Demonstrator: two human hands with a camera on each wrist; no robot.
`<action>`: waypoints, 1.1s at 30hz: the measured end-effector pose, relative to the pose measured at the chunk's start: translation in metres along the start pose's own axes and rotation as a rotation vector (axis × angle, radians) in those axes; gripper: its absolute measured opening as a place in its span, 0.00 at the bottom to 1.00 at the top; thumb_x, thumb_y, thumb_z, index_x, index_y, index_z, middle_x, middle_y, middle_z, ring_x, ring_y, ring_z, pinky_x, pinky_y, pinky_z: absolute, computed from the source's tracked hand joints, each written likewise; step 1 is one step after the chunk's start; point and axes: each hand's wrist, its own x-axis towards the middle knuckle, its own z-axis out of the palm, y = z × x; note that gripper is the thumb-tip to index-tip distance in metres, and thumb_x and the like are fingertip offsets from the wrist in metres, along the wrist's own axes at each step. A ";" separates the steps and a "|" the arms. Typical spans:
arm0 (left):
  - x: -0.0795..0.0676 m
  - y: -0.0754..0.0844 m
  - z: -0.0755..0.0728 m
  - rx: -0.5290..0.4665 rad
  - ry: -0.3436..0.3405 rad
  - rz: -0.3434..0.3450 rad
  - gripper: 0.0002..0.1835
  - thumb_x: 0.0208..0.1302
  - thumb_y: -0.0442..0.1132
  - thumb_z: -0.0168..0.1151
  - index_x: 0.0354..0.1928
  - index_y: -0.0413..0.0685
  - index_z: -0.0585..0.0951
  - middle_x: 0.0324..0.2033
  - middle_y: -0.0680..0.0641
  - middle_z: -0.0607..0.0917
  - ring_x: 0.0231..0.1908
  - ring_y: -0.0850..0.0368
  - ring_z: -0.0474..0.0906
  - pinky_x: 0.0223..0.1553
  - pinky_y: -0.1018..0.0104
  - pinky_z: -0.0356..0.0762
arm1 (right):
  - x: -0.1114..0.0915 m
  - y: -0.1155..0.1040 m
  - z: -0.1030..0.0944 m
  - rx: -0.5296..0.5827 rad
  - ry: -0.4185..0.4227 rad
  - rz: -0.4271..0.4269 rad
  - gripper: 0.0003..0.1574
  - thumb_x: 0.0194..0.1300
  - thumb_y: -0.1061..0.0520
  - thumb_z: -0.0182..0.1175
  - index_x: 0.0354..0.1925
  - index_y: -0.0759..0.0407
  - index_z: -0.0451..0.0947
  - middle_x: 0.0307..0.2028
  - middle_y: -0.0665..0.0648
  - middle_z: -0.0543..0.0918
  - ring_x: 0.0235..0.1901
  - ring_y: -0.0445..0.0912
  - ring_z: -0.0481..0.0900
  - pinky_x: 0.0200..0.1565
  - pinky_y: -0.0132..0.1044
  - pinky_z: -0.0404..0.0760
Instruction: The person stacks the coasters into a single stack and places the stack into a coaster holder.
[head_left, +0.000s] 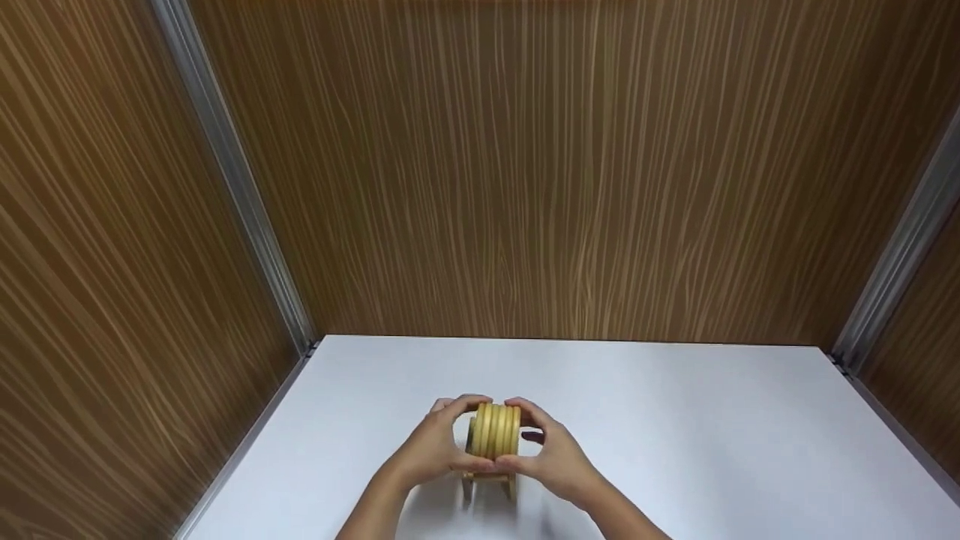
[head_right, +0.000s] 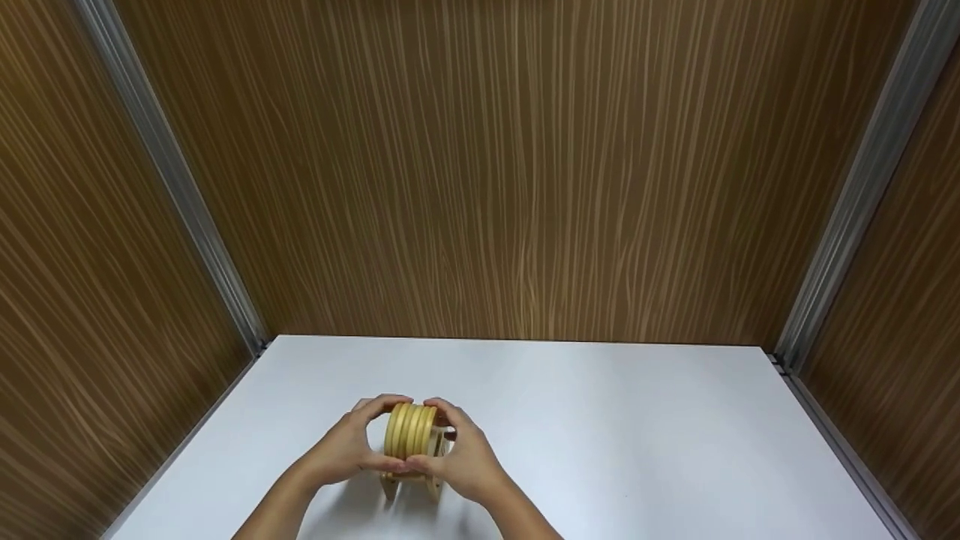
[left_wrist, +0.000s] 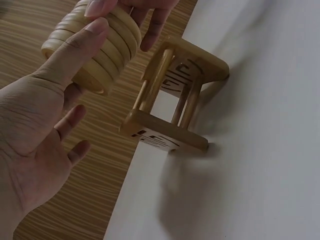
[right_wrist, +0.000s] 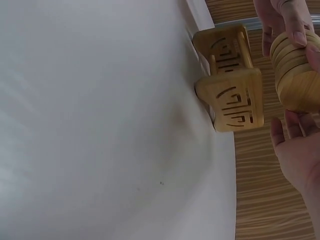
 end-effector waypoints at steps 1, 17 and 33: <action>0.000 -0.002 0.000 0.001 -0.002 0.001 0.49 0.46 0.53 0.91 0.73 0.66 0.76 0.71 0.50 0.80 0.73 0.41 0.72 0.77 0.29 0.70 | 0.001 0.001 0.001 0.003 -0.004 0.000 0.59 0.57 0.48 0.84 0.80 0.52 0.66 0.70 0.59 0.80 0.72 0.58 0.76 0.78 0.60 0.75; 0.000 -0.023 0.009 -0.017 -0.022 -0.004 0.51 0.46 0.54 0.90 0.74 0.66 0.74 0.72 0.47 0.79 0.74 0.40 0.73 0.76 0.29 0.72 | 0.004 0.017 0.008 -0.031 -0.027 0.013 0.59 0.57 0.50 0.84 0.79 0.51 0.67 0.75 0.61 0.76 0.79 0.65 0.68 0.81 0.68 0.65; 0.005 -0.032 0.008 -0.105 -0.009 0.038 0.52 0.45 0.51 0.91 0.74 0.58 0.74 0.70 0.52 0.84 0.74 0.43 0.78 0.81 0.34 0.68 | 0.009 0.022 0.009 0.098 -0.069 0.034 0.61 0.56 0.52 0.84 0.81 0.53 0.64 0.80 0.62 0.68 0.83 0.67 0.59 0.84 0.64 0.62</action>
